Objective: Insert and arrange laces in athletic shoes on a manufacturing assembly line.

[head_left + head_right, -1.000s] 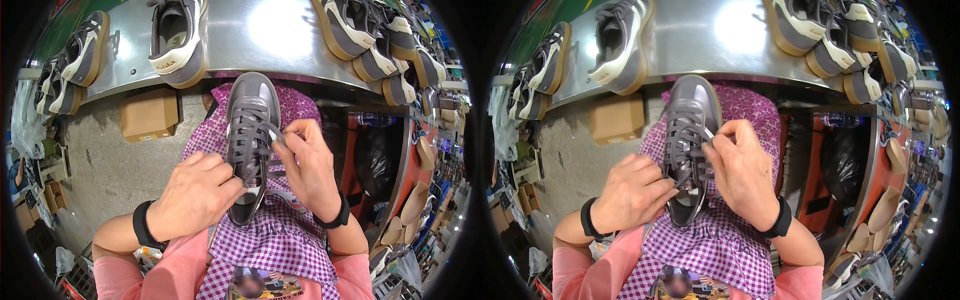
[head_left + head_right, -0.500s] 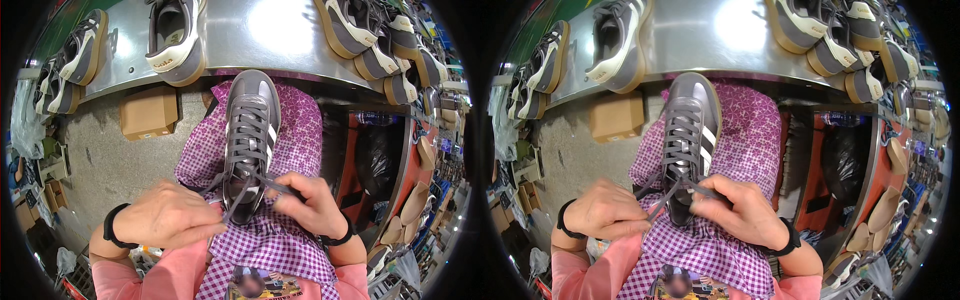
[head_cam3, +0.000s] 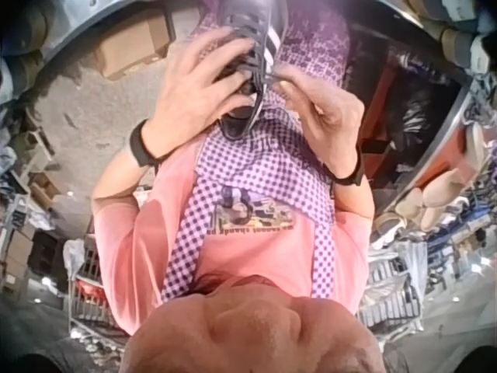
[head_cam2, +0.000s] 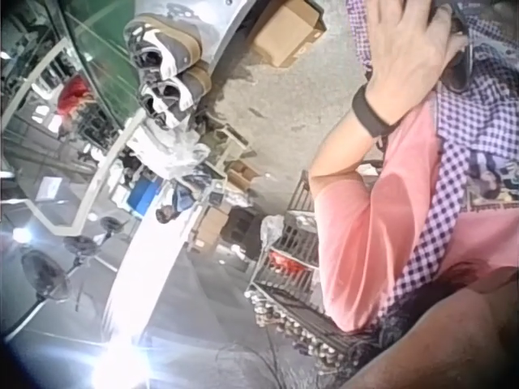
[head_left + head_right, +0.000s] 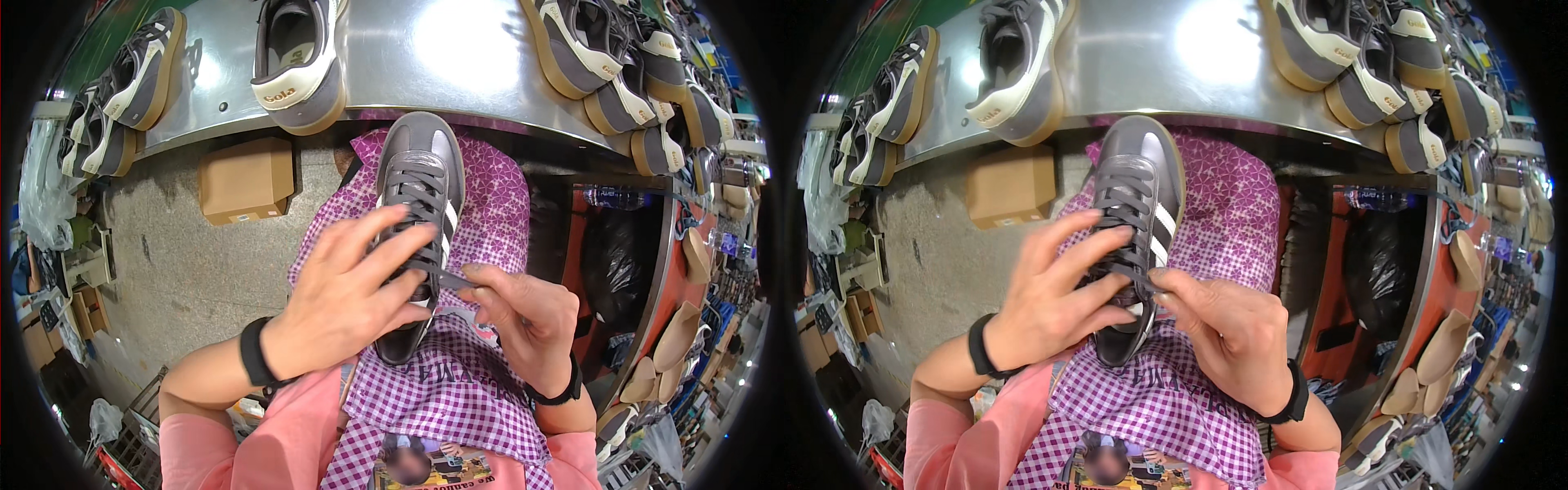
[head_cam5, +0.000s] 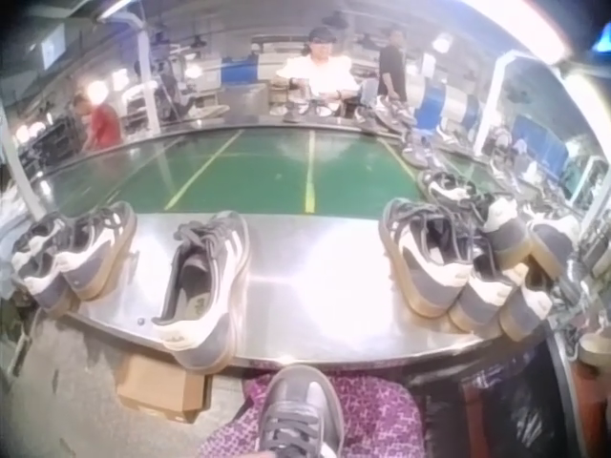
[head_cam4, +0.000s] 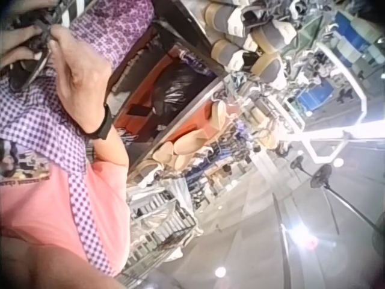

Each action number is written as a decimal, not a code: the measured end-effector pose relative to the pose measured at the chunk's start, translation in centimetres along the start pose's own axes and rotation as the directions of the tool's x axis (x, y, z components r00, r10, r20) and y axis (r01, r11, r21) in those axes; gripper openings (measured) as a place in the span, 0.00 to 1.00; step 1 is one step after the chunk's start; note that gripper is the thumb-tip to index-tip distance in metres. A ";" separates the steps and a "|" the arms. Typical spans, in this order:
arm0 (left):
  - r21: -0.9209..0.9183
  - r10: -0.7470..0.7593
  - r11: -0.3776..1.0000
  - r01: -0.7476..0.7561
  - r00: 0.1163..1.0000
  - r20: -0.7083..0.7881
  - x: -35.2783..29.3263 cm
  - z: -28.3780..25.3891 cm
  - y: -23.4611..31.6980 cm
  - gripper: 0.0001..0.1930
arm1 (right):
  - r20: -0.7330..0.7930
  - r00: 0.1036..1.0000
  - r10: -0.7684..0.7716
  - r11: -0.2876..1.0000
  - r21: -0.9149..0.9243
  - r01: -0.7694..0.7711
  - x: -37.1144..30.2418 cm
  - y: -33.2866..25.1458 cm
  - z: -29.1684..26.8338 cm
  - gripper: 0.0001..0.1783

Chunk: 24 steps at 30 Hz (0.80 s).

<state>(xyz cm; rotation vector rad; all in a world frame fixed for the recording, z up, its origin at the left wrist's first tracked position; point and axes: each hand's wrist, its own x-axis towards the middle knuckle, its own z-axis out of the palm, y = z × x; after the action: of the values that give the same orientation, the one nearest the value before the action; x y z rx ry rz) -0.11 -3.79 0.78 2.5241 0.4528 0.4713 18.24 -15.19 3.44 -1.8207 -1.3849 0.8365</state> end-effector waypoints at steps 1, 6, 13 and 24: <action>-0.020 0.007 1.000 -0.007 1.000 0.027 0.2 0.8 -0.3 0.14 | -0.031 0.999 -0.017 0.996 0.086 0.020 -0.2 0.1 0.2 0.09; -0.387 -0.046 0.921 0.044 0.999 0.003 0.3 -0.1 -1.7 0.07 | -0.060 0.997 -0.059 0.978 0.198 0.069 0.3 0.7 0.5 0.12; -0.965 -0.449 -0.063 -0.254 0.871 -0.199 -3.9 -15.6 -0.4 0.07 | 0.136 0.953 -0.271 0.947 -0.138 0.289 1.1 0.1 2.0 0.31; 0.203 0.163 0.965 -0.165 0.986 0.024 0.8 -0.9 -1.6 0.11 | -0.022 0.959 -0.281 0.945 -0.181 0.273 0.5 0.4 2.6 0.10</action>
<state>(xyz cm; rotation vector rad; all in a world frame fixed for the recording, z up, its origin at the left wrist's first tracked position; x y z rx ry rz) -0.08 -1.76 0.76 2.7752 0.3037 0.5001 16.47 -14.46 1.64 -1.7067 -1.6809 0.5353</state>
